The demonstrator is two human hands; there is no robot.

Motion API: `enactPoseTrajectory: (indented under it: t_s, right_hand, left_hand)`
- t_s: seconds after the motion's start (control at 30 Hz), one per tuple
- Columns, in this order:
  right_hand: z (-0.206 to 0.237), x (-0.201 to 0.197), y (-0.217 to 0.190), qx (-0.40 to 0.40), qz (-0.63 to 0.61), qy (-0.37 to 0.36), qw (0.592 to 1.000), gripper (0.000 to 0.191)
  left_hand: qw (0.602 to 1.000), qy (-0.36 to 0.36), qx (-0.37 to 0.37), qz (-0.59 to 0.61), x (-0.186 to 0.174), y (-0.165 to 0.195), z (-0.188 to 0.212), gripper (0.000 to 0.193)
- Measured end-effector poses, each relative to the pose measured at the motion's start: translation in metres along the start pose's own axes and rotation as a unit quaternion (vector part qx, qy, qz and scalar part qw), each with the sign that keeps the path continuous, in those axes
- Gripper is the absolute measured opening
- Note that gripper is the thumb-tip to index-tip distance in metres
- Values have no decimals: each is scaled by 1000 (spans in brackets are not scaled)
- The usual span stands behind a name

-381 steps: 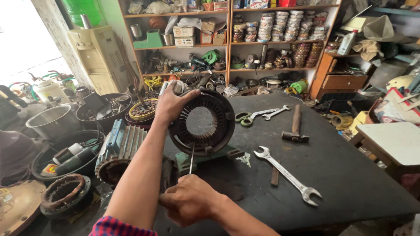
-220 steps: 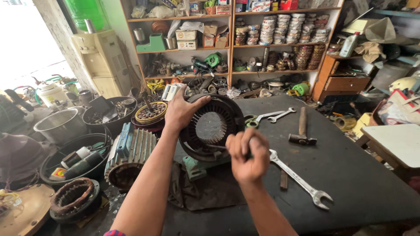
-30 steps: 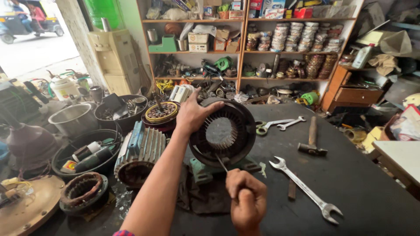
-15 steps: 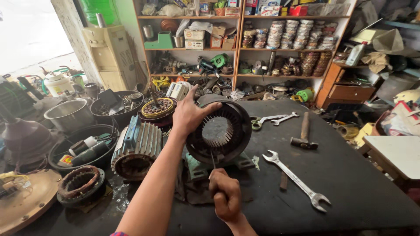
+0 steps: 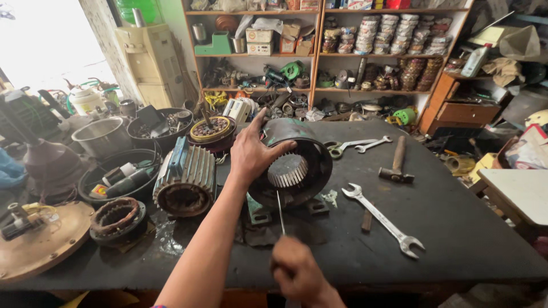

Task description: The person uses a screwdriver and a wrench to scrape and clean the interior slots of a motor stator. They rotate the stator housing to access different sections while working on a cluttered workbench.

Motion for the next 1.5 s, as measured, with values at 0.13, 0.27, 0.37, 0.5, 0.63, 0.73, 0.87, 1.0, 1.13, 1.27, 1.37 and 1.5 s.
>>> enactPoseTrajectory:
  t_s: [0.13, 0.27, 0.37, 0.5, 0.63, 0.73, 0.87, 1.0, 1.13, 1.27, 1.37, 1.5]
  right_hand:
    - [21, -14, -12, -29, -34, 4, 999, 5]
    - [25, -34, -1, 43, -104, 79, 990, 3]
    - [18, -35, 3, 60, -112, 88, 988, 5]
    - [4, -32, 6, 75, -98, 85, 989, 5]
    - [-20, -34, 14, 60, -67, 67, 994, 7]
    - [-37, -44, 39, 118, -90, 79, 986, 12]
    - [-41, -51, 60, 176, -150, 101, 967, 17]
    - [-27, -39, 42, 120, -145, 112, 976, 12]
    - [-21, -14, 21, 60, 30, -10, 998, 3]
    - [-40, -31, 33, 114, 32, 11, 993, 7]
    - [-56, -40, 51, 173, 46, 51, 983, 7]
    - [-62, -19, 48, 129, 16, 68, 989, 7]
  left_hand:
    - [1000, 0, 4, -5, 3, -2, -5, 114]
    - [1000, -10, -14, -9, 7, -7, -4, 114]
    - [1000, 8, 18, 7, 5, -3, -4, 114]
    - [1000, -3, -5, -6, 4, -6, -4, 115]
    - [1000, -8, -7, -3, 4, -4, -4, 115]
    - [1000, -6, -4, -5, 3, -4, -5, 115]
    - [1000, -3, 9, -3, 4, -5, -7, 114]
    - [1000, 2, 11, 11, 3, -6, -6, 113]
    - [1000, 6, 12, 8, 1, -5, -5, 113]
    - [1000, 9, 24, 1, -1, -3, -7, 113]
    - [1000, 4, 16, 3, 0, -5, -8, 113]
    - [1000, -1, 11, 4, 3, -8, -7, 115]
Point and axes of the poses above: each hand's wrist, its own z-axis away from the middle knuckle, its own x-axis out of the palm, y = z × x, the point moved 8 cm from there along -z, towards the middle knuckle, and after that the axes turned 8 degrees about y, right-handed, at the moved point
